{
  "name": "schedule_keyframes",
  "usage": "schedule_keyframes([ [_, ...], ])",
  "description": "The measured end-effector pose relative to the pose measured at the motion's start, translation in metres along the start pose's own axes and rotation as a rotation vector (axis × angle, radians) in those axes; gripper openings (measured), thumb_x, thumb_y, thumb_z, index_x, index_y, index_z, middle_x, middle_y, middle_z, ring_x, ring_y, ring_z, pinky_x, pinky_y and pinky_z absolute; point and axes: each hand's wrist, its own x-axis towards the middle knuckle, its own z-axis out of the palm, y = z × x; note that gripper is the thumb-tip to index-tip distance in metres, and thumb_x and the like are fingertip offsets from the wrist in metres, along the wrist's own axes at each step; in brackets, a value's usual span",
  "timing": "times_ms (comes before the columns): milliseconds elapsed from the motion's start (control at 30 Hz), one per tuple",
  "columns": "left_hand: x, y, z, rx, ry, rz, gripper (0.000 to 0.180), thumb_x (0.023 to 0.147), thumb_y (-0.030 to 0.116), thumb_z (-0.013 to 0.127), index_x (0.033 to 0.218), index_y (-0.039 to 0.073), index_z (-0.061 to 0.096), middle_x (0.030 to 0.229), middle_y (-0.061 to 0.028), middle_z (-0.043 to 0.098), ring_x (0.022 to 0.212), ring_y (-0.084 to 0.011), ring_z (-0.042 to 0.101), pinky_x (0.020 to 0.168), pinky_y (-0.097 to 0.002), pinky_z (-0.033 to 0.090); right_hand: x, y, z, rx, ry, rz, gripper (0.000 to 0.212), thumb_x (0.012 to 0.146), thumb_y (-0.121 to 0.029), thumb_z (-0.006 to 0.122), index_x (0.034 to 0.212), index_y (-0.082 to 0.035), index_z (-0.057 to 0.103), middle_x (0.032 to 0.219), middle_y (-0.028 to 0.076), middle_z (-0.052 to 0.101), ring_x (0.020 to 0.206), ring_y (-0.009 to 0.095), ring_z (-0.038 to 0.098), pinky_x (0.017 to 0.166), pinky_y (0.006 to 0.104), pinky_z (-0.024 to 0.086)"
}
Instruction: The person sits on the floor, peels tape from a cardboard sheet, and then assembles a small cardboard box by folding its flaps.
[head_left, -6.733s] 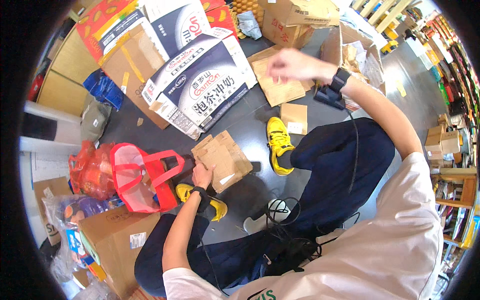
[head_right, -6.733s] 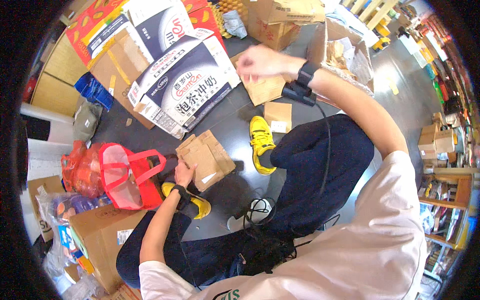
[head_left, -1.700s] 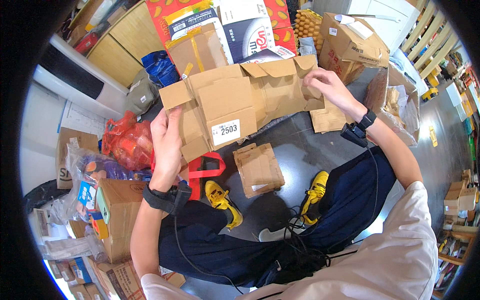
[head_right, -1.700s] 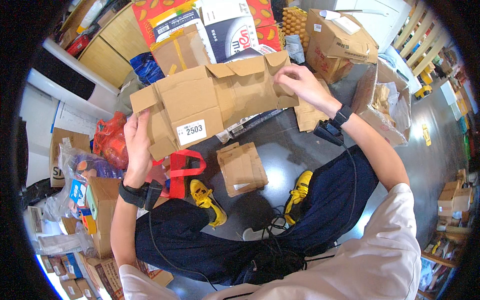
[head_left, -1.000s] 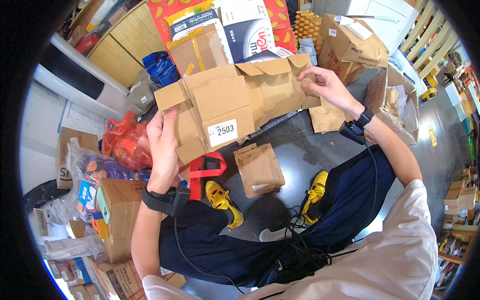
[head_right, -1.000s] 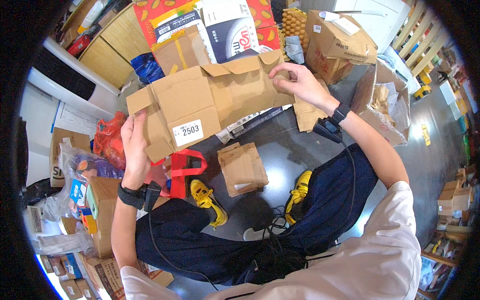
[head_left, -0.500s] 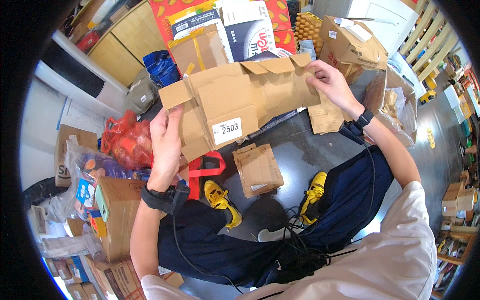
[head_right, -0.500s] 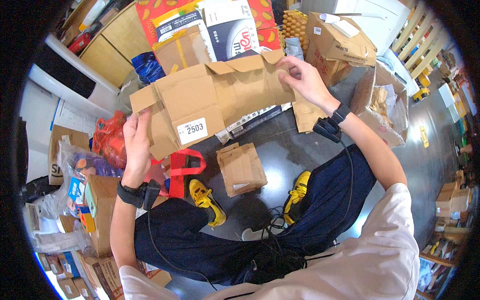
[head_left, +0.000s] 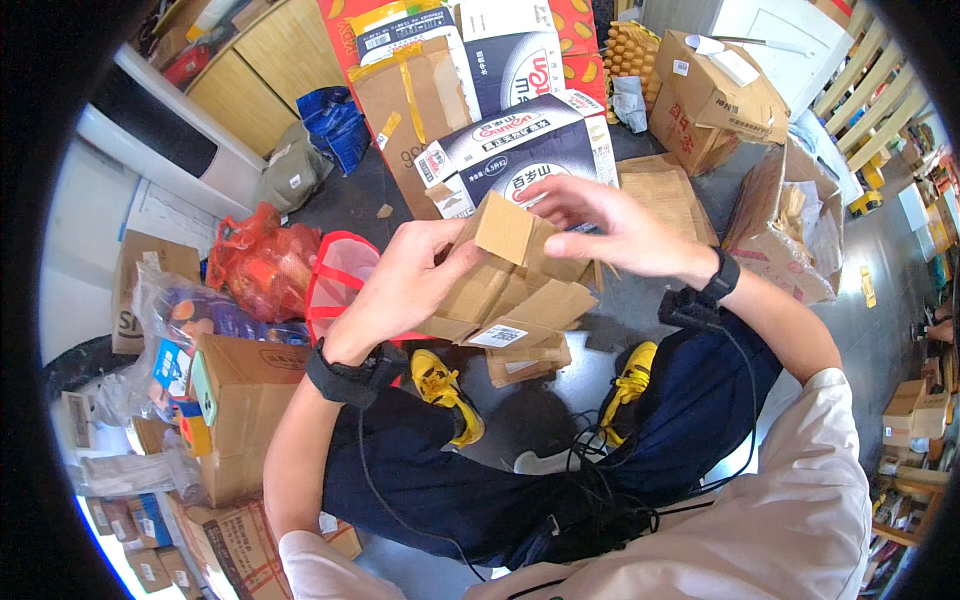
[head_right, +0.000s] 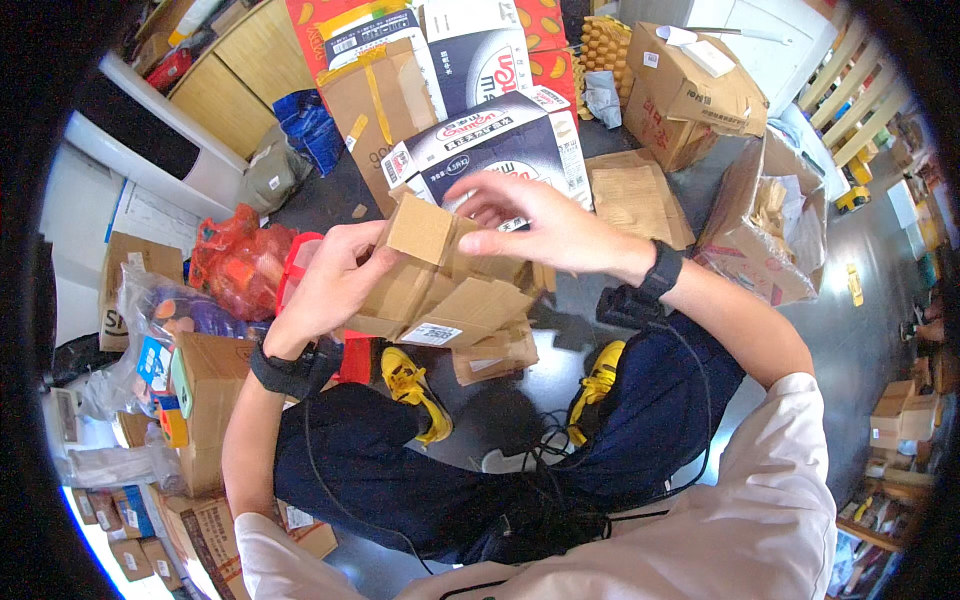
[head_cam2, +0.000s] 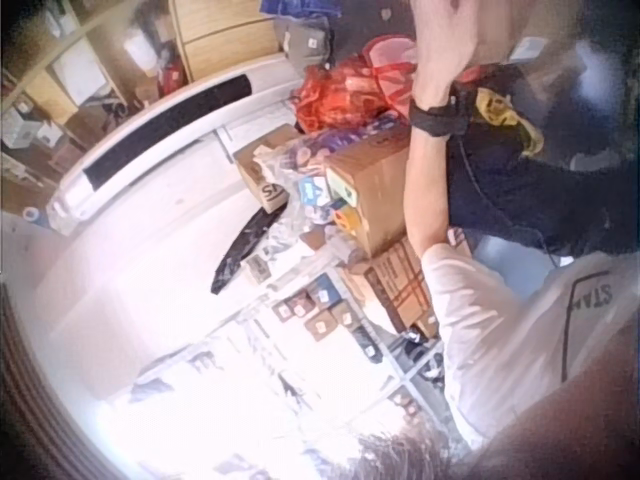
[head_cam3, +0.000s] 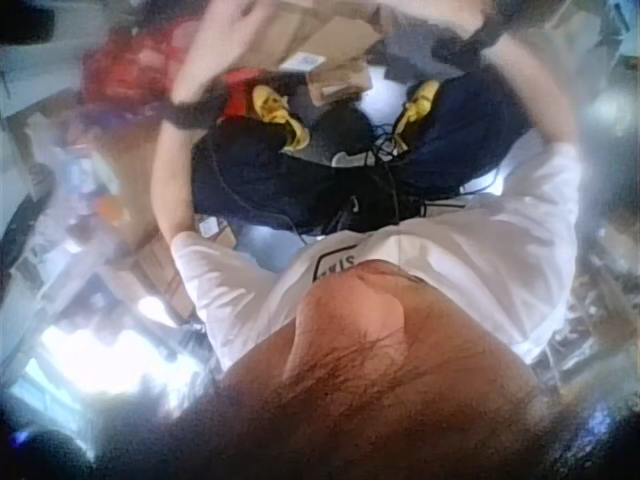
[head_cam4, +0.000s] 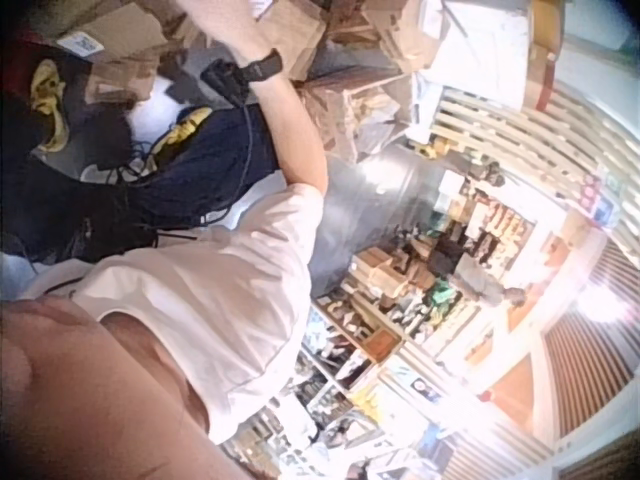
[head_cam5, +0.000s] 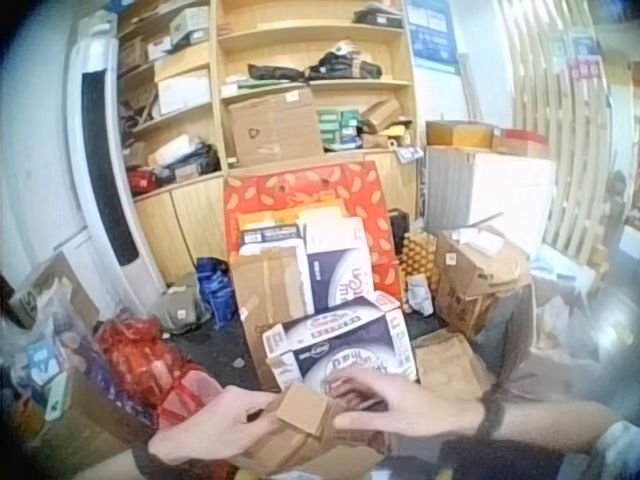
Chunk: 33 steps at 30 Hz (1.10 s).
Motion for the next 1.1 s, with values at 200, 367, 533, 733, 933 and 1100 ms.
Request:
schedule_keyframes([
  [200,0.014,0.002,0.002,-0.284,0.094,-0.057,0.049,0.103,0.038,0.043,0.107,-0.007,0.063,0.084,-0.0066,0.068,0.079,-0.0095,0.059,0.071,-0.0262,0.048,-0.002,-0.007,-0.008,0.066,0.071,0.233,0.023,0.093,-0.018,0.065,0.105,0.002,0.066,0.084,0.003,0.067,0.075,0.003,0.055,0.067,0.0232,0.046],
  [367,0.018,-0.011,0.0,-0.636,0.236,-0.146,0.074,0.101,0.06,0.021,0.122,-0.002,0.056,0.105,-0.012,0.069,0.091,-0.0184,0.066,0.08,-0.0337,0.051,-0.005,0.013,-0.029,0.387,0.332,0.149,0.029,0.097,-0.017,0.061,0.118,0.002,0.063,0.103,0.003,0.07,0.09,0.006,0.062,0.079,0.0219,0.05],
  [533,0.015,0.004,0.015,-0.471,0.253,0.005,0.041,0.103,0.032,0.049,0.113,-0.006,0.061,0.099,-0.0104,0.069,0.089,-0.0122,0.066,0.076,-0.0286,0.054,-0.007,0.005,-0.031,0.495,0.368,0.16,0.03,0.097,-0.018,0.061,0.119,0.003,0.062,0.107,0.005,0.069,0.093,0.007,0.062,0.082,0.0232,0.05],
  [733,0.023,-0.011,0.015,-0.313,0.43,0.051,0.032,0.102,0.025,0.054,0.091,-0.005,0.063,0.074,0.0041,0.058,0.067,-0.0008,0.044,0.055,-0.0216,0.036,-0.006,-0.017,-0.023,0.279,0.306,0.079,0.033,0.097,-0.019,0.061,0.123,0.001,0.061,0.107,0.005,0.069,0.095,0.007,0.062,0.082,0.0239,0.051],
  [933,0.018,-0.009,0.011,-0.296,0.414,-0.033,0.027,0.101,0.021,0.055,0.093,-0.004,0.063,0.078,0.003,0.061,0.072,-0.0009,0.051,0.061,-0.0203,0.042,-0.008,-0.025,-0.026,0.2,0.245,0.206,0.032,0.098,-0.022,0.059,0.118,0.002,0.064,0.102,0.006,0.071,0.088,0.006,0.064,0.073,0.0223,0.051],
  [1100,0.021,0.002,0.035,-0.52,0.445,0.011,0.04,0.096,0.017,0.061,0.124,-0.004,0.043,0.114,-0.012,0.059,0.103,-0.0134,0.057,0.086,-0.0257,0.047,-0.006,-0.016,-0.022,0.085,0.446,0.067,0.028,0.098,-0.02,0.06,0.111,0.004,0.067,0.092,0.006,0.072,0.081,0.006,0.063,0.069,0.0223,0.051],
])
